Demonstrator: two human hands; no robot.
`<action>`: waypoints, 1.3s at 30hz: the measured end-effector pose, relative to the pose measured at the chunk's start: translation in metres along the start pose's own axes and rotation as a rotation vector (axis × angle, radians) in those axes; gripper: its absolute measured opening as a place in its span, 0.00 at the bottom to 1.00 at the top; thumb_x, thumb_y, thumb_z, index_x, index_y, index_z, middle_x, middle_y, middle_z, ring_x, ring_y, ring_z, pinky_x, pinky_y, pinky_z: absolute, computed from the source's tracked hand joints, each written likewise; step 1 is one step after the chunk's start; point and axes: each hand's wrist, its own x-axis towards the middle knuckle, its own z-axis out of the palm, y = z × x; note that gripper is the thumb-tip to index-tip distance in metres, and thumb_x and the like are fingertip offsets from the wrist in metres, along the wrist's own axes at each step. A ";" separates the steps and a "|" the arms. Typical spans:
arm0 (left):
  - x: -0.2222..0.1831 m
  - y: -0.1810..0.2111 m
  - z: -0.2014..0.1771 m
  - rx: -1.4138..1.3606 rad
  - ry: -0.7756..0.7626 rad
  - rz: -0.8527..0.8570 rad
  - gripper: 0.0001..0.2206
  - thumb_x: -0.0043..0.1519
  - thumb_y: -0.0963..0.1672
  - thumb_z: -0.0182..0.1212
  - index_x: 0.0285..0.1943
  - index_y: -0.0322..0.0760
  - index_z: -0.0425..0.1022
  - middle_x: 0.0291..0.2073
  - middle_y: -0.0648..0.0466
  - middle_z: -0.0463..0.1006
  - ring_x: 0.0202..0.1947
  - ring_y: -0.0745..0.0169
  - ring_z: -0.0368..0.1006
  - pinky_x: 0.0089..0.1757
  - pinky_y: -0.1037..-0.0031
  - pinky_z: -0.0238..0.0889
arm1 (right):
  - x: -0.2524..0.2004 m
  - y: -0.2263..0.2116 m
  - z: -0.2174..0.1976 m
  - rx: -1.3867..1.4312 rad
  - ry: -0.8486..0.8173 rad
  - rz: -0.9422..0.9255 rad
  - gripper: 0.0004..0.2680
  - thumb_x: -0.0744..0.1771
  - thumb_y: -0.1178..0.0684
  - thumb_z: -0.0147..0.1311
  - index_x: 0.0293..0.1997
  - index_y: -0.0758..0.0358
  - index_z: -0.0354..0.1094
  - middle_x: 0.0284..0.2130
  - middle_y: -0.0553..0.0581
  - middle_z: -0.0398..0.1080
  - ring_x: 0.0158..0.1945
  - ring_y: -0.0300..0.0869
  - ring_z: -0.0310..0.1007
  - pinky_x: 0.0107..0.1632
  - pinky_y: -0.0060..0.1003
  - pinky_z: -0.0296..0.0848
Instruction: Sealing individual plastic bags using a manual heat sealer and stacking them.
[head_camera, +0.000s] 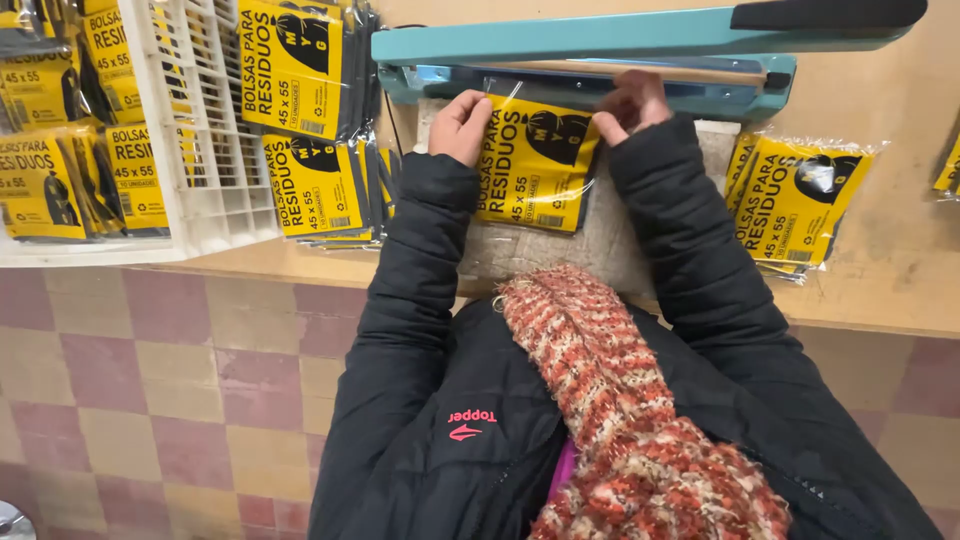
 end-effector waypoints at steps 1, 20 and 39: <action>0.001 0.001 0.002 0.001 0.001 0.002 0.07 0.68 0.43 0.58 0.44 0.31 0.76 0.31 0.65 0.73 0.34 0.80 0.65 0.37 0.83 0.61 | 0.003 0.019 -0.001 0.001 0.000 -0.002 0.16 0.69 0.63 0.62 0.60 0.64 0.58 0.42 0.54 0.74 0.41 0.36 0.74 0.45 0.32 0.74; 0.014 0.043 0.038 1.151 0.468 0.102 0.09 0.58 0.50 0.64 0.35 0.45 0.83 0.45 0.54 0.77 0.47 0.42 0.68 0.42 0.51 0.67 | 0.038 0.044 0.018 -0.442 0.278 0.026 0.09 0.70 0.56 0.56 0.54 0.59 0.60 0.31 0.51 0.68 0.30 0.40 0.72 0.34 0.36 0.72; 0.015 0.029 0.038 1.079 0.483 0.089 0.05 0.53 0.47 0.65 0.34 0.47 0.82 0.44 0.54 0.74 0.50 0.42 0.65 0.43 0.49 0.65 | 0.134 -0.099 -0.006 -0.929 -0.149 -0.016 0.18 0.68 0.33 0.60 0.38 0.60 0.73 0.30 0.64 0.74 0.32 0.54 0.74 0.40 0.49 0.72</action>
